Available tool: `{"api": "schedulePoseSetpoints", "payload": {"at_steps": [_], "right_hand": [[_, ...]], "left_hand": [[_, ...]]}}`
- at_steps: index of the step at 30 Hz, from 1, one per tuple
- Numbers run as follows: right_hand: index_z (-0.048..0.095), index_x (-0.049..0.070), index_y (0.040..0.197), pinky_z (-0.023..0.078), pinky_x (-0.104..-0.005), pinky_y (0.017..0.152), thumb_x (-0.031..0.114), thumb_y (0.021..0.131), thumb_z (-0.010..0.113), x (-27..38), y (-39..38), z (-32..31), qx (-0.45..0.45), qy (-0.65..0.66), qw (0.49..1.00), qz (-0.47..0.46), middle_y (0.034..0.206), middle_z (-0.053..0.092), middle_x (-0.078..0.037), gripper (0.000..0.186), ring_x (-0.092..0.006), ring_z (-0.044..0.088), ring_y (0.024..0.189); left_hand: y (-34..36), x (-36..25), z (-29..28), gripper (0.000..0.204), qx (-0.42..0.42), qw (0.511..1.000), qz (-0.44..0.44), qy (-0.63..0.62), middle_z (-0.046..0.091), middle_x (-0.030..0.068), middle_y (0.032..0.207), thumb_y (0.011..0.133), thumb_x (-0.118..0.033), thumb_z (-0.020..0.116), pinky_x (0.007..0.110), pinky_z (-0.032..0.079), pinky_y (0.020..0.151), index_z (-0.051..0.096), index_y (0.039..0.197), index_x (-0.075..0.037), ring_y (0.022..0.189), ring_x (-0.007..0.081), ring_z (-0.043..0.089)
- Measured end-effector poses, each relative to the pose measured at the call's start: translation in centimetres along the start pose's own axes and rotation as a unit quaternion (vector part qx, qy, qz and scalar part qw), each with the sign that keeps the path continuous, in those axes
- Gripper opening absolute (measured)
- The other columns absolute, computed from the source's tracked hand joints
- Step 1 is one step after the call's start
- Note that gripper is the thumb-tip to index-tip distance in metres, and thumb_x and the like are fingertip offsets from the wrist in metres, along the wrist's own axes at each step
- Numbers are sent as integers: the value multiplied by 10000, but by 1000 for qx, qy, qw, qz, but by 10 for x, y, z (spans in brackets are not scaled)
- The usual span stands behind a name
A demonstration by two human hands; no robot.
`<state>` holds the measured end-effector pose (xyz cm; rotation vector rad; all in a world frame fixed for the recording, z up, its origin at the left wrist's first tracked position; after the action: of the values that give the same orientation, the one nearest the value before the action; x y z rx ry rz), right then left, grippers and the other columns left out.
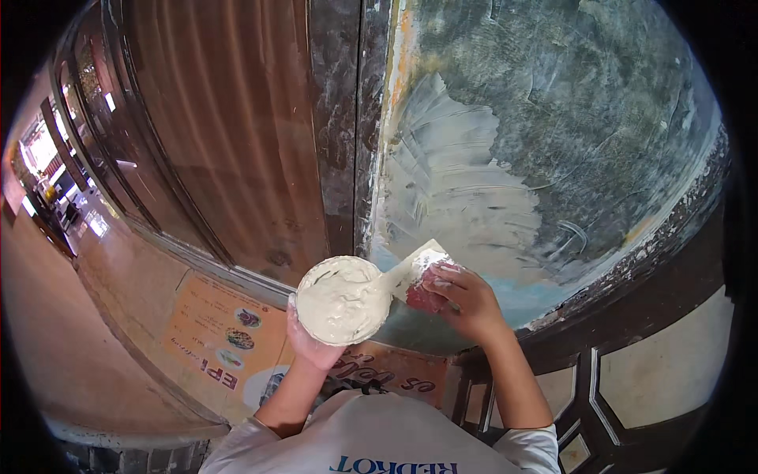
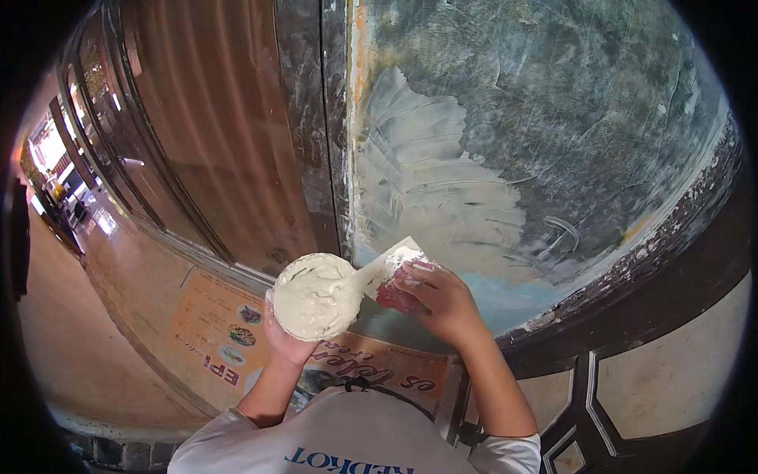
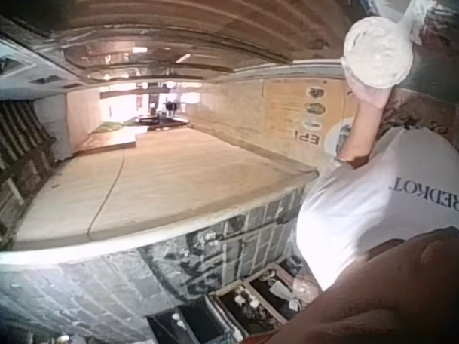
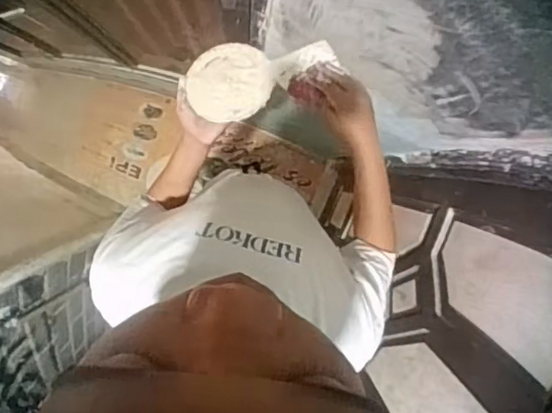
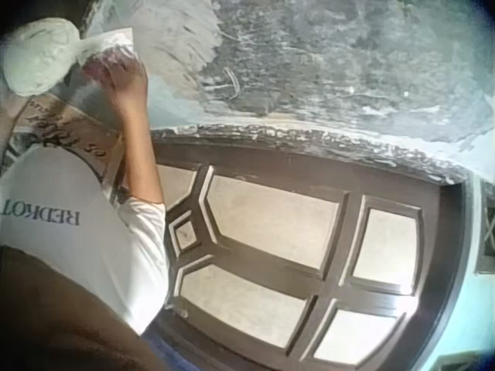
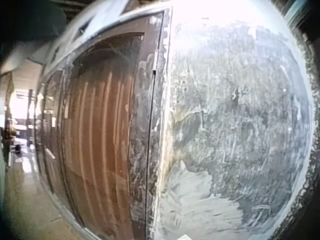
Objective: The person applies a coating of white putty to a section of wall using a putty knife. They pick up the putty from a round container and spread it across the surface with multiple strokes.
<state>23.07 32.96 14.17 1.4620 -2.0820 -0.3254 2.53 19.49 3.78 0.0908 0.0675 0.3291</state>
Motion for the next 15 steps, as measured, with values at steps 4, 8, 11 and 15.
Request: {"api": "schedulePoseSetpoints", "payload": {"at_steps": [4, 8, 11, 15], "right_hand": [[720, 129, 1130, 501, -429, 995, 27, 689, 752, -8, 0, -12, -25, 7, 999, 25, 1203, 678, -113, 455, -330, 629, 1153], [698, 76, 1066, 526, -317, 872, 19, 823, 707, -32, -2, -16, -52, 147, 968, 199, 1063, 688, -119, 251, -228, 668, 979], [656, 28, 1099, 514, -286, 811, 98, 928, 648, -36, 11, 0, -40, 265, 930, 251, 989, 674, -74, 185, -147, 625, 894], [613, -5, 1204, 497, -278, 804, 158, 1001, 583, -37, 25, 38, 68, 449, 860, 232, 988, 671, -32, 262, -109, 585, 889]], "left_hand": [[-5, -3, -8, 728, -24, 1000, -1, -8, 359, 171, 1570, 978, -573, 427, 599, 282, 1165, 366, 1523, -95, 1416, 407, 368], [-5, 0, -4, 745, -12, 1000, -10, 3, 350, 165, 1576, 968, -587, 428, 592, 293, 1163, 359, 1527, -100, 1418, 407, 368], [-7, 8, -2, 751, -25, 999, -20, 33, 355, 161, 1574, 963, -597, 422, 595, 297, 1160, 361, 1526, -104, 1417, 408, 369], [-10, 23, 3, 771, -16, 998, -52, 36, 355, 162, 1574, 953, -614, 421, 598, 294, 1162, 357, 1528, -105, 1420, 410, 366]]}}
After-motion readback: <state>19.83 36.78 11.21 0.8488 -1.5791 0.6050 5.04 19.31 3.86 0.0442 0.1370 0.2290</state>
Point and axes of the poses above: each hand's wrist, its own y-axis towards the middle knuckle, its own z-axis out of the palm, x = y × z, the point moved 6 cm from there along y, towards the middle knuckle
